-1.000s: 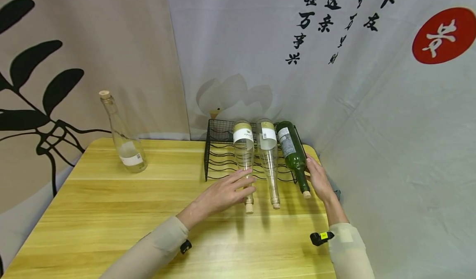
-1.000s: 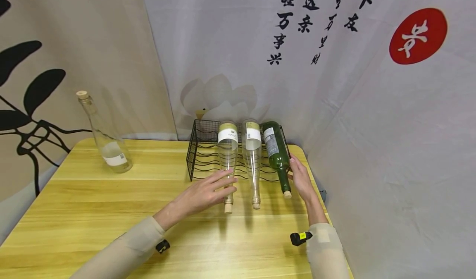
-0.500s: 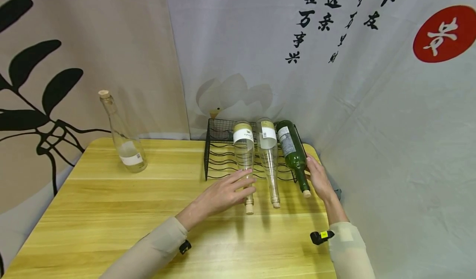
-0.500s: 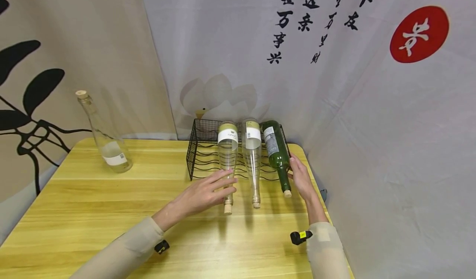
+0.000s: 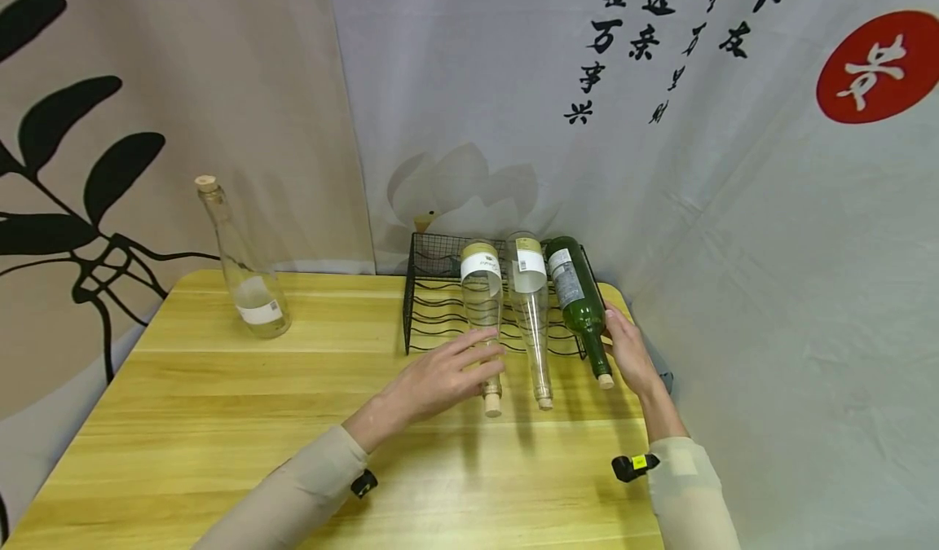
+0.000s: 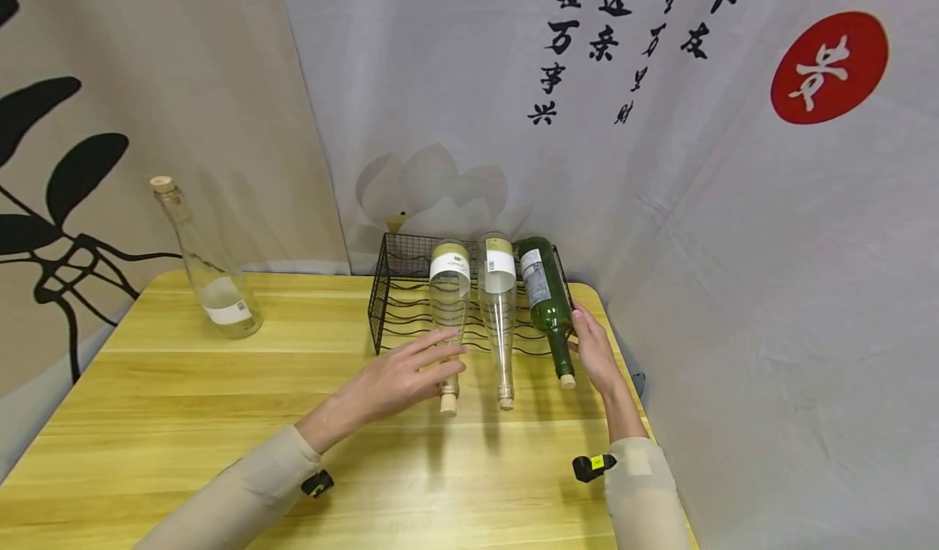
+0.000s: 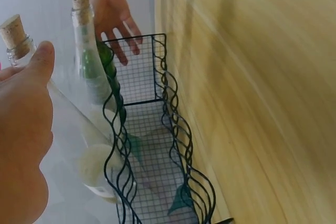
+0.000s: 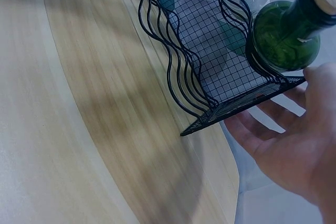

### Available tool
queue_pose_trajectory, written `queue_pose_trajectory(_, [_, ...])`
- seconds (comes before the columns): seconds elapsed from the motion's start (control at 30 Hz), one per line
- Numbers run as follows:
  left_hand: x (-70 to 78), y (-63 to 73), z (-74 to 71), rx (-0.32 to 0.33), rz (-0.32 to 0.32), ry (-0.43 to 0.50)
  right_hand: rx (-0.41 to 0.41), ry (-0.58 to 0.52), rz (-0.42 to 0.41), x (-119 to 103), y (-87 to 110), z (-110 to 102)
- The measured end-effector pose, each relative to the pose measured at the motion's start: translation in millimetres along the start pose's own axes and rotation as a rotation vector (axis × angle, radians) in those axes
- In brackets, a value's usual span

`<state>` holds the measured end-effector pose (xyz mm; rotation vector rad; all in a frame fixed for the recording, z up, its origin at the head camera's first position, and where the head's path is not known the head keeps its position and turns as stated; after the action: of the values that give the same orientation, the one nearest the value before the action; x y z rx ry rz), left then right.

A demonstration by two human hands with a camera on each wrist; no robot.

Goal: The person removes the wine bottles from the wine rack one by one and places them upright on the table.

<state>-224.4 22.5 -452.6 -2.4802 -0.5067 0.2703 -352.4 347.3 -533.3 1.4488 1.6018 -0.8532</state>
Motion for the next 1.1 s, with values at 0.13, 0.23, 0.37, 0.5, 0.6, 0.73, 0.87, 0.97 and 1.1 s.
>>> queue_pose_trajectory(0.13, [-2.5, -2.4, -6.6, 0.021, -0.015, 0.022, -0.003, -0.003, 0.004, -1.0, 0.5, 0.9])
queue_pose_trajectory(0.23, [-4.4, -4.9, -12.5, 0.052, -0.023, 0.051, 0.000, -0.007, 0.007, -2.0, 0.4, 1.5])
queue_pose_trajectory(0.37, [-8.8, -8.5, -19.6, 0.096, -0.039, 0.113, 0.004, -0.008, 0.001, -3.4, 0.2, 1.5])
queue_pose_trajectory(0.5, [-13.8, -10.3, -24.8, 0.124, -0.054, 0.172, 0.002, -0.002, 0.005, -2.8, 0.8, 0.5])
queue_pose_trajectory(0.6, [-17.6, -11.3, -29.6, 0.148, -0.065, 0.221, -0.002, -0.001, 0.013, -1.9, 1.5, 0.3])
queue_pose_trajectory(0.73, [-24.3, -12.8, -35.4, 0.185, -0.079, 0.265, -0.002, -0.010, 0.015, -1.0, 1.5, 0.1])
queue_pose_trajectory(0.87, [-31.1, -14.0, -39.8, 0.196, -0.106, 0.305, -0.002, -0.013, 0.011, -0.7, 1.4, 0.0])
queue_pose_trajectory(0.97, [-35.9, -15.4, -42.9, 0.203, -0.127, 0.335, -0.002, -0.009, 0.007, -0.4, 1.2, -0.5])
queue_pose_trajectory(1.1, [-41.5, -18.0, -48.0, 0.226, -0.147, 0.350, 0.002, -0.009, 0.003, -0.3, 0.6, -1.2])
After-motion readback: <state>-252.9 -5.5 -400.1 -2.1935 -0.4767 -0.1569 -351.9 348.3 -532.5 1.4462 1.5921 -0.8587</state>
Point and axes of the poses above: each hand's wrist, its own y-axis away from the middle knuckle, its own z-axis out of the palm, x = y × z, the point moved 9 cm from there along -y, towards the middle knuckle, and after that the axes turned 7 degrees about y, right-handed, at the moved point
